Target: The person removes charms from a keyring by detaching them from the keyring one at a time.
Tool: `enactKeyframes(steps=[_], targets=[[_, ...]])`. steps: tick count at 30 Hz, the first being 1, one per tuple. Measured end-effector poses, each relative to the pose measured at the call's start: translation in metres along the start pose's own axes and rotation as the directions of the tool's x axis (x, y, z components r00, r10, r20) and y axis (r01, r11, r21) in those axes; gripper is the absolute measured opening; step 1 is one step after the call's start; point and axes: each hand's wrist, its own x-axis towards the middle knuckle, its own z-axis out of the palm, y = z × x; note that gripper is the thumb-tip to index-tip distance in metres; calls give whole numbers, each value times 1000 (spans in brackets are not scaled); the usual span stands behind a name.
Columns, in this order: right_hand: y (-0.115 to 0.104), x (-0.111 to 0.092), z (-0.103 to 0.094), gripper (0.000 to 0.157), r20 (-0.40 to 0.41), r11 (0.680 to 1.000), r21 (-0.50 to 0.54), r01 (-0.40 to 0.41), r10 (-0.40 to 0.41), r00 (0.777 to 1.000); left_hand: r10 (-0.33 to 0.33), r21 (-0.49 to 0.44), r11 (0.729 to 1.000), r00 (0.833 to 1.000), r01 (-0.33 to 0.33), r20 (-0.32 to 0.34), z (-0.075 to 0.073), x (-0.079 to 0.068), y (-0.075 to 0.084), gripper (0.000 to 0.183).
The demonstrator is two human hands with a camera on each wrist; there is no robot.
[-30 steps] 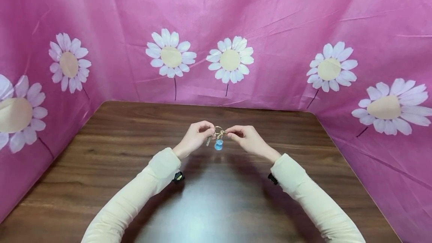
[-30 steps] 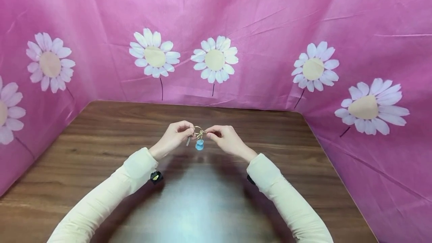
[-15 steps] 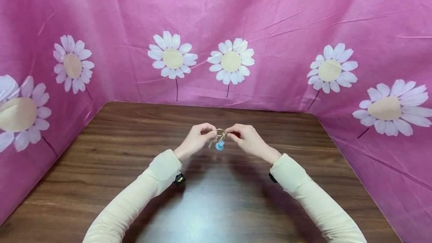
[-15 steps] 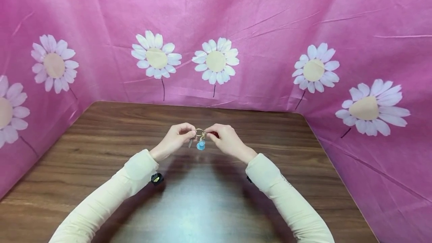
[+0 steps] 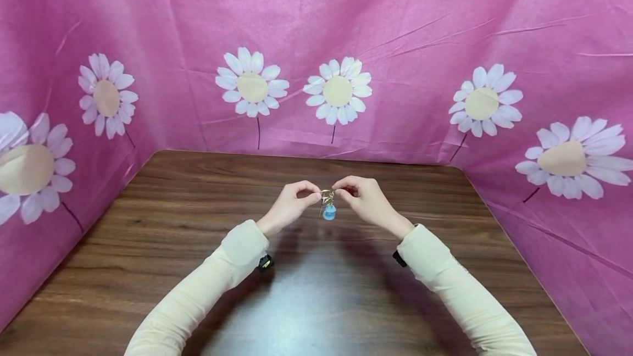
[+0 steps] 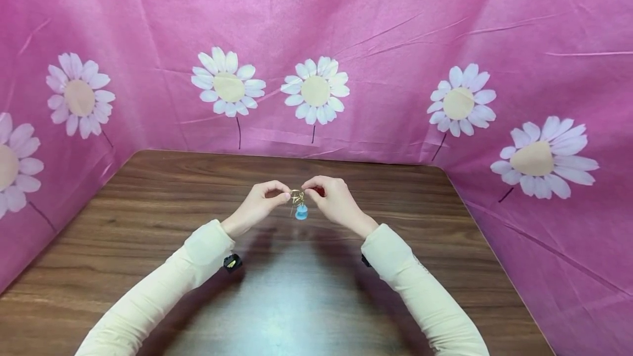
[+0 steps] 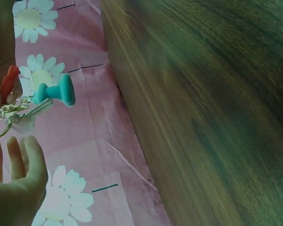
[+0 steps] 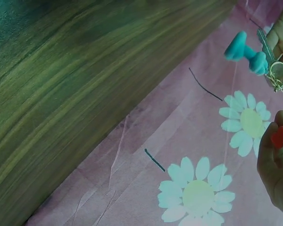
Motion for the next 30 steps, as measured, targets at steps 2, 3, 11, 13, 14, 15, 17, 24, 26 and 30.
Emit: enactKeyframes(steps=[2,3,11,13,14,15,17,24,26,30], targets=[[0,0,0,12,0,999,34,-25,25,1000,8,-21,1000,1000,-8,8,0,0,-1,15],[0,0,0,12,0,998,42,-35,35,999,10,-29,1000,1000,-9,15,0,0,-2,15],[-7,2,0,12,10,986,129,-108,108,994,40,-1,999,997,-40,59,0,4,-16,13],[-8,2,0,12,14,981,152,-118,117,993,35,-15,999,998,-35,61,2,7,-23,13],[-9,2,0,12,15,980,157,-122,121,993,32,-30,999,998,-30,59,2,9,-26,13],[-10,3,0,12,16,980,156,-124,123,992,24,-48,999,998,-21,53,3,11,-30,13],[-11,3,1,12,18,981,148,-127,126,992,26,-66,998,999,-25,29,5,13,-33,14],[-16,6,3,11,32,975,132,-177,174,984,105,132,987,990,-93,-89,15,9,-25,16],[-17,6,3,12,42,971,140,-194,190,981,122,163,981,986,-102,-114,18,9,-23,18],[-19,6,3,10,50,964,151,-218,213,976,153,189,974,975,-122,-160,21,10,-25,16]])
